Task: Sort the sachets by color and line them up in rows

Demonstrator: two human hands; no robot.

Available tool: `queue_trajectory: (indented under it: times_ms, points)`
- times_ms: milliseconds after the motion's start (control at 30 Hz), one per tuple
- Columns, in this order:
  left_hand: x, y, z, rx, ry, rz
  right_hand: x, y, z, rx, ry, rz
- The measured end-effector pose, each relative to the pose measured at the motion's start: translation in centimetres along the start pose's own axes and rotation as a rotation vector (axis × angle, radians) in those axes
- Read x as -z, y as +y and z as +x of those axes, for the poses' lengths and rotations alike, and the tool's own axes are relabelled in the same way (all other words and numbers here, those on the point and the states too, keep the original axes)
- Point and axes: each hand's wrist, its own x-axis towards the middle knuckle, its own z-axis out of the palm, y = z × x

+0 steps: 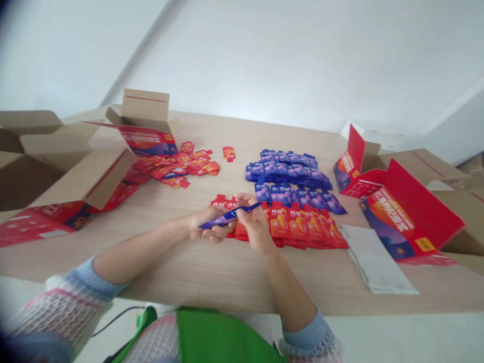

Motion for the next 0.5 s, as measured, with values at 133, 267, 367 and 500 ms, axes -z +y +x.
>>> queue_trajectory:
  times_ms: [133,267,367,500]
  points:
    - [-0.8,0.0,2.4,-0.197,0.198,0.234,1.5,-1.5,0.6,0.046,0.087,-0.031]
    - [1.3,1.8,2.0,-0.984,0.76,0.73,6.2,-3.7,3.5,0.158,0.215,-0.18]
    - [4.7,3.3,0.2,-1.156,1.079,1.025,10.8,-5.1,7.0,0.116,0.222,-0.291]
    - [9.7,3.5,-1.7,-1.005,1.476,0.997,15.4,-5.0,11.8,0.043,0.278,-0.452]
